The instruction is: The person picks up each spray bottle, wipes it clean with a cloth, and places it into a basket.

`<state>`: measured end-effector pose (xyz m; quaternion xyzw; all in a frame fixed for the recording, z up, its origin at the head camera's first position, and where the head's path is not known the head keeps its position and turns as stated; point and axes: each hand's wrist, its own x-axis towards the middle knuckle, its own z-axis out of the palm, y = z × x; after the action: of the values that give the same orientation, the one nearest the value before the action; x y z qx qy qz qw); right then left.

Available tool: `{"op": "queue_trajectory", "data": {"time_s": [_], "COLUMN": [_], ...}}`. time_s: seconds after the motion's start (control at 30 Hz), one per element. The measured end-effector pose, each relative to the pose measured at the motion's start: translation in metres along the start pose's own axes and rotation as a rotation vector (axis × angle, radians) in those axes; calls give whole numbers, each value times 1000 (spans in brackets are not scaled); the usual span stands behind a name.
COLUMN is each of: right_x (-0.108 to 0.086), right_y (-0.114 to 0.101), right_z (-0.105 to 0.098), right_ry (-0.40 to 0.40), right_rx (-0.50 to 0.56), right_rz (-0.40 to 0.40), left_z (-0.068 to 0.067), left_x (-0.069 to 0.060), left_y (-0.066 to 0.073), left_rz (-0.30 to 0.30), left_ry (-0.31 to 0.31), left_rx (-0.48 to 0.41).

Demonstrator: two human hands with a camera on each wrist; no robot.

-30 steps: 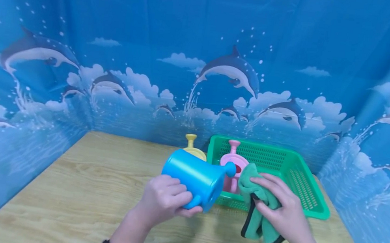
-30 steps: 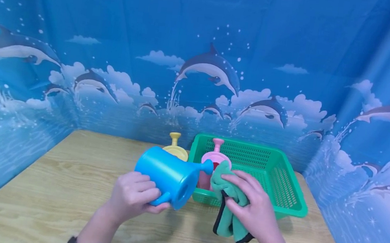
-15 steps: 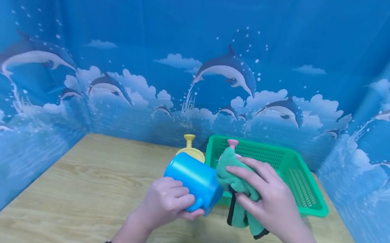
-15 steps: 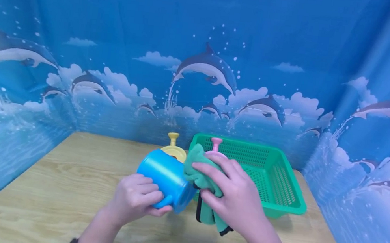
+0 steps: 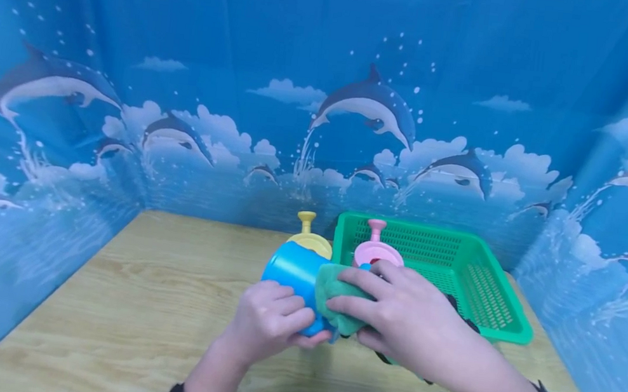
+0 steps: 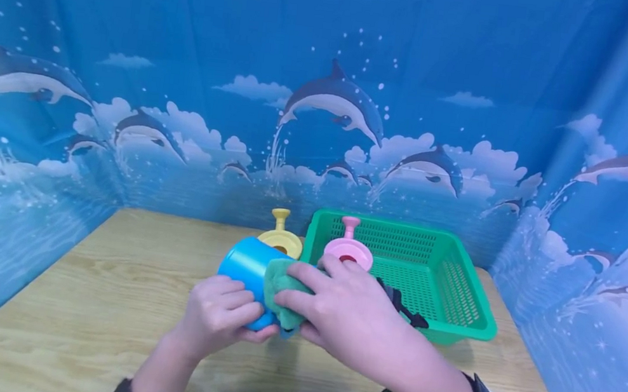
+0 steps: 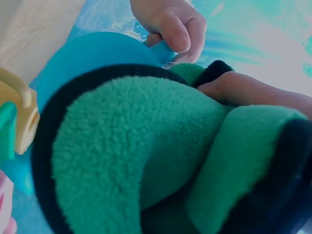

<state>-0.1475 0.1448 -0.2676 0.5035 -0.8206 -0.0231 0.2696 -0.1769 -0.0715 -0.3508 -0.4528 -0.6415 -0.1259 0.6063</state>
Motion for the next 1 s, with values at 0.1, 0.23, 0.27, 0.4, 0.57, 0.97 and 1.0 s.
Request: {"op": "queue_trajectory", "data": {"time_s": [0.1, 0.23, 0.27, 0.4, 0.57, 0.97, 1.0], "right_x": [7, 19, 22, 36, 51, 67, 65], "right_y": [-1, -1, -2, -2, -2, 1, 1], "right_z": [-5, -7, -6, -2, 7, 14, 12], "right_ry": [-79, -126, -129, -134, -157, -152, -155], "right_rx": [1, -11, -17, -31, 13, 42, 42], "right_rz": [11, 19, 20, 15, 14, -2, -3], "left_z": [0, 0, 1, 2, 5, 5, 4], "left_x": [2, 1, 1, 0, 1, 3, 4], "left_y": [1, 3, 3, 6, 13, 13, 11], "left_rz": [24, 44, 46, 53, 69, 77, 78], "left_ry": [28, 63, 66, 69, 71, 103, 108], "left_rx": [17, 42, 47, 61, 39, 19, 20]}}
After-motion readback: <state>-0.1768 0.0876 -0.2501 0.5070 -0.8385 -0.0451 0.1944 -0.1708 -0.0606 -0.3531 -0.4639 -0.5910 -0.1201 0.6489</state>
